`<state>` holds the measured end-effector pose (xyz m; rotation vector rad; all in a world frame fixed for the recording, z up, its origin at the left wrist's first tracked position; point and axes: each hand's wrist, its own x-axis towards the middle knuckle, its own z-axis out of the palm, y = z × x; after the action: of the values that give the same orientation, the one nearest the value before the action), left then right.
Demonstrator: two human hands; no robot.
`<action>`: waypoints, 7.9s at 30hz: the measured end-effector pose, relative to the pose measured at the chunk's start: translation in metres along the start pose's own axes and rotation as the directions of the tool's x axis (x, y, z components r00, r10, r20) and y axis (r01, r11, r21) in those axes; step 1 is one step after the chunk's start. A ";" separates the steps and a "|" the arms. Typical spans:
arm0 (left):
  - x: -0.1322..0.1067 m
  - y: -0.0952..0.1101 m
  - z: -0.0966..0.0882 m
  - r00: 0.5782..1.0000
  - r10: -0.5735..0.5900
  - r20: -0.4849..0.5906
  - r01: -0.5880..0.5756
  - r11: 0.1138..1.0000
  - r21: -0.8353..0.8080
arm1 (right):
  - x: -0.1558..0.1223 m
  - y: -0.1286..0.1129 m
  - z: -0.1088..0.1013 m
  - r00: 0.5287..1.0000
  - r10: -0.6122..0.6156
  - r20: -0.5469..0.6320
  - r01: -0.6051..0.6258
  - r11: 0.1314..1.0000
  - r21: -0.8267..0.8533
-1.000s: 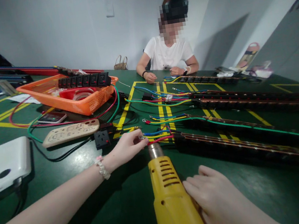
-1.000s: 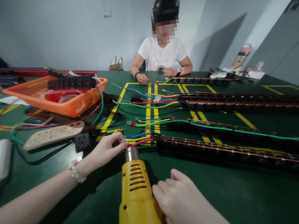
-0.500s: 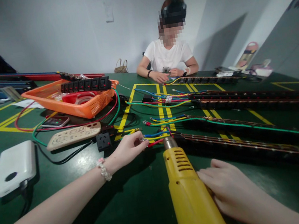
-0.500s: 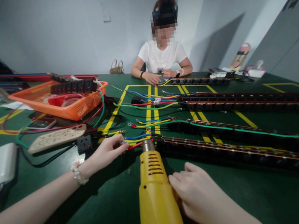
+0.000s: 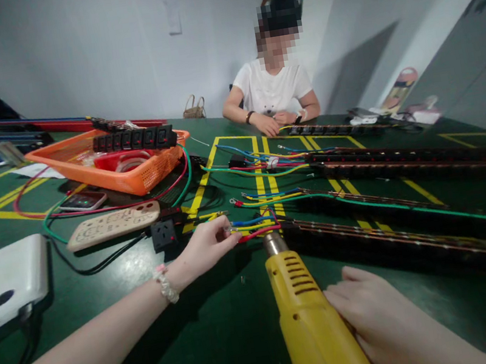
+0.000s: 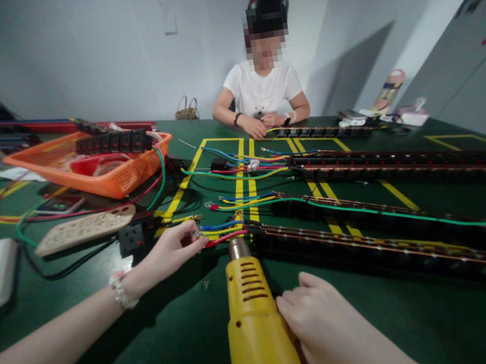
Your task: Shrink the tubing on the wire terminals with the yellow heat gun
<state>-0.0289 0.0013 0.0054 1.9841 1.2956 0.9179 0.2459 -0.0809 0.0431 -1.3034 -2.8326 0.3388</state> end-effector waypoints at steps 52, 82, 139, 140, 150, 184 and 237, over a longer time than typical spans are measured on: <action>-0.002 0.006 -0.001 1.000 -0.006 0.008 0.005 0.999 0.046 | -0.003 0.001 0.004 0.983 -0.131 -0.129 0.092 0.956 -0.278; -0.005 0.011 -0.005 0.998 -0.021 0.059 0.018 0.998 0.057 | 0.010 -0.009 -0.005 0.995 -0.101 0.010 0.100 0.970 -0.220; 0.003 0.006 -0.007 0.972 -0.085 0.217 0.176 0.879 -0.444 | -0.003 -0.006 -0.009 0.962 0.247 0.112 -0.235 0.965 -0.117; 0.003 0.005 -0.007 0.972 -0.074 0.222 0.168 0.881 -0.443 | -0.003 -0.007 -0.009 0.958 0.259 0.120 -0.246 0.963 -0.111; 0.003 0.005 -0.007 0.975 -0.062 0.213 0.153 0.880 -0.449 | 0.002 -0.031 -0.015 0.915 0.311 0.257 -0.303 0.950 -0.072; 0.007 0.002 -0.001 0.981 -0.108 0.161 0.179 0.830 -0.528 | 0.012 -0.052 -0.001 0.996 -0.003 0.095 0.025 0.971 -0.236; 0.010 0.005 -0.005 0.976 -0.096 0.197 0.195 0.791 -0.580 | 0.013 -0.032 -0.001 0.987 -0.157 0.031 0.160 0.953 -0.256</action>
<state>-0.0278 0.0095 0.0143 1.4045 0.9015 0.9285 0.2129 -0.0909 0.0498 -1.0957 -3.0453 -0.0286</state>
